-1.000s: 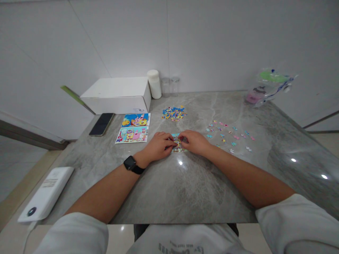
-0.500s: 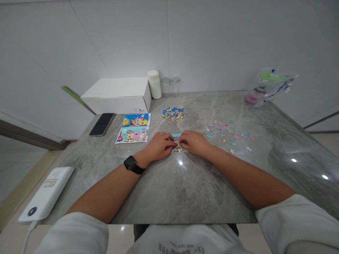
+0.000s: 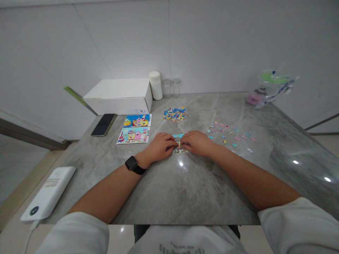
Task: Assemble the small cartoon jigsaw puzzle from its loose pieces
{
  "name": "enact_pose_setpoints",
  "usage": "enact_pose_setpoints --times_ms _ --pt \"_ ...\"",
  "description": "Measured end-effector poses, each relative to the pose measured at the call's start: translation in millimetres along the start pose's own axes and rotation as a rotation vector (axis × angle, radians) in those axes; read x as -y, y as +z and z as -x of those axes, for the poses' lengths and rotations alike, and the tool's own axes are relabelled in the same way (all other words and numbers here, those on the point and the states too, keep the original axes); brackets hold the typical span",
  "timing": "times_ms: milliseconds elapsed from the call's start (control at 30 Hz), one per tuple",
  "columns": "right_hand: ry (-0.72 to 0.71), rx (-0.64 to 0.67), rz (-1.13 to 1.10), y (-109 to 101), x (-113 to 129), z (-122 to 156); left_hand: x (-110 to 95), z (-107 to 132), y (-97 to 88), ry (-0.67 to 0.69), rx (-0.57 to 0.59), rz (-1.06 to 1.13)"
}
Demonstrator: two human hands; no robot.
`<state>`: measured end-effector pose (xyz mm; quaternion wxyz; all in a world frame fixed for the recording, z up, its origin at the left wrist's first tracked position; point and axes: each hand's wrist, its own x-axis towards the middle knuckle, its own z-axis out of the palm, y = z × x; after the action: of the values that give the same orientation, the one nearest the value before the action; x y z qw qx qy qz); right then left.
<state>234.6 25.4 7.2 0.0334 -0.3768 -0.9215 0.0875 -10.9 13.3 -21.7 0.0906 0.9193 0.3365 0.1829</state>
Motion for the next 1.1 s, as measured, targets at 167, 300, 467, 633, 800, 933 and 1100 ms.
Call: enact_pose_setpoints --times_ms 167,300,467,633,800,933,1100 --pt "-0.052 -0.014 -0.028 3.6 -3.8 -0.9 0.6 -1.2 0.1 -0.061 -0.018 0.029" --pt "-0.071 -0.047 -0.058 5.8 -7.1 -1.9 1.4 -1.7 0.2 -0.104 -0.028 0.06" --pt "-0.029 -0.086 -0.052 5.5 -9.9 -2.7 1.5 -1.5 0.2 -0.105 -0.033 0.063" --pt "-0.044 -0.056 -0.049 11.1 -12.3 -3.5 1.0 -2.1 -0.4 -0.098 -0.03 0.063" --pt "-0.031 -0.116 -0.095 12.8 -13.9 -3.2 1.8 -2.5 -0.1 -0.125 -0.093 0.09" --pt "-0.015 -0.152 -0.12 7.8 -12.8 -1.6 4.2 -2.1 0.6 -0.166 -0.202 0.084" --pt "-0.004 -0.242 -0.202 3.5 -13.6 -1.1 10.6 -1.6 1.9 -0.228 -0.303 0.083"
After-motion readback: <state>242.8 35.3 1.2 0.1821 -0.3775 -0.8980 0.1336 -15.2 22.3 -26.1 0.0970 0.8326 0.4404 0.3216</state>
